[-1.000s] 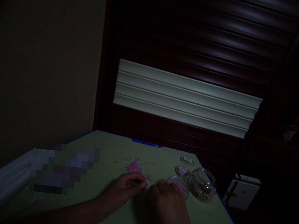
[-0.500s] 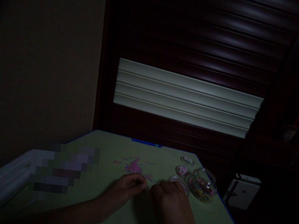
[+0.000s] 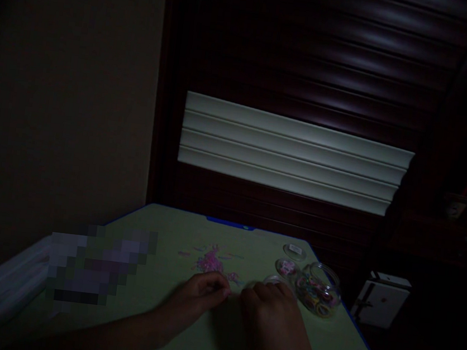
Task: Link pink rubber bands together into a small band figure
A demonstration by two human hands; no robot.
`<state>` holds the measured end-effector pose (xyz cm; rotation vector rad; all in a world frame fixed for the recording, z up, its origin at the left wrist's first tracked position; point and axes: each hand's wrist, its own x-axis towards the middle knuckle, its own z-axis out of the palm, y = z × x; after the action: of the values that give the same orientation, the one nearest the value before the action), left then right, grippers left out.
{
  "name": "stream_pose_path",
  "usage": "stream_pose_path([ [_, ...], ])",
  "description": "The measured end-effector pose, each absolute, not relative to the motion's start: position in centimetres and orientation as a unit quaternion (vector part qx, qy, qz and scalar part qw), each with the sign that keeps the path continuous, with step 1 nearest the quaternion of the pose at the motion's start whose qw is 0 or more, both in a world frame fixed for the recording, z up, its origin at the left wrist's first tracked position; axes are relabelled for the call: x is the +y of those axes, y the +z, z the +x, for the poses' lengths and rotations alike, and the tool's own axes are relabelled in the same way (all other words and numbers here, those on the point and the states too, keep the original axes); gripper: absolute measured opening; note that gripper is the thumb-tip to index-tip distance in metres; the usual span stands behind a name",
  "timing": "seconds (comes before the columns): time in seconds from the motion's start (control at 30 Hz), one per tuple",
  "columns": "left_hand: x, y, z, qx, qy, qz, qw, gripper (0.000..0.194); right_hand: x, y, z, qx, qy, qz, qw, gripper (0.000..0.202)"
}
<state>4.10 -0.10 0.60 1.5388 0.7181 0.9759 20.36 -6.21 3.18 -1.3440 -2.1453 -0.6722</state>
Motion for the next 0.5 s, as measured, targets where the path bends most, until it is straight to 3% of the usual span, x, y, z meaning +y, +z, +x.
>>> stream_pose_path([
  [0.13,-0.2,0.7,4.0,0.311,0.406,0.654,0.557,0.021,-6.4,3.5,20.5,-0.784,-0.258,-0.507,0.248,0.019],
  [0.5,-0.4,1.0,4.1,0.317,0.382,0.663,0.561,0.017,-7.9,6.1,21.9,-0.724,-0.242,-0.636,0.116,0.030],
])
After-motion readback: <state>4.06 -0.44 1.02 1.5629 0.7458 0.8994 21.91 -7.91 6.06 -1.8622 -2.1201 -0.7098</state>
